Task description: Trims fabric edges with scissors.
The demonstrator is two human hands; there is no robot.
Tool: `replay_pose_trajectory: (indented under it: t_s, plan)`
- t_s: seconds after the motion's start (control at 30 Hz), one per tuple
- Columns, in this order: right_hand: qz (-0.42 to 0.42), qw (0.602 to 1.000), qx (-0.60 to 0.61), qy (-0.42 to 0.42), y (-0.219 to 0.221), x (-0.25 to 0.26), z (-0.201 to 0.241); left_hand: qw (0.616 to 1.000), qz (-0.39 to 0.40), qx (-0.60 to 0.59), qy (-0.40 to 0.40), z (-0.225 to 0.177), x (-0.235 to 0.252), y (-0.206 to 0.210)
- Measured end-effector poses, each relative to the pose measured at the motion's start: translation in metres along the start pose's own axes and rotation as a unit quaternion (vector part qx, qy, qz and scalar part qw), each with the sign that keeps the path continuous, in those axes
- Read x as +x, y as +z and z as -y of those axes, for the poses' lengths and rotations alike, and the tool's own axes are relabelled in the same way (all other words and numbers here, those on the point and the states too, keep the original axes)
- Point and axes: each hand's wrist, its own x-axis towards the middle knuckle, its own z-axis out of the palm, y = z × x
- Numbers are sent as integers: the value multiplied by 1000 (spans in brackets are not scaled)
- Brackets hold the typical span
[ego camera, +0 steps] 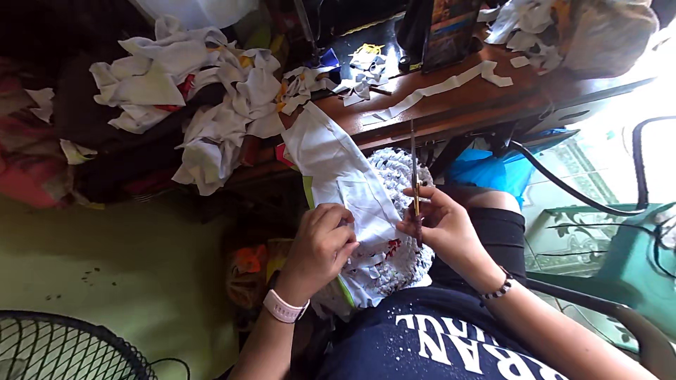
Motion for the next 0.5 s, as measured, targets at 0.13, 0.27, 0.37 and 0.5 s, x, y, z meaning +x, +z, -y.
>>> replay_pose_trajectory:
  t_s: [0.13, 0.27, 0.37, 0.5]
  plan:
    - [-2, 999, -28, -17, 4, -6, -5, 999, 38, -7, -4, 1, 2, -8]
    - [-12, 999, -29, -26, 4, -8, -10, 1000, -31, -3, -2, -3, 13, 4]
    - [-13, 999, -21, -33, 4, -9, -10, 998, -68, -3, 13, -10, 24, 19]
    - [-10, 999, -13, -35, 3, -9, -12, 998, -66, 8, 14, -14, 30, 32]
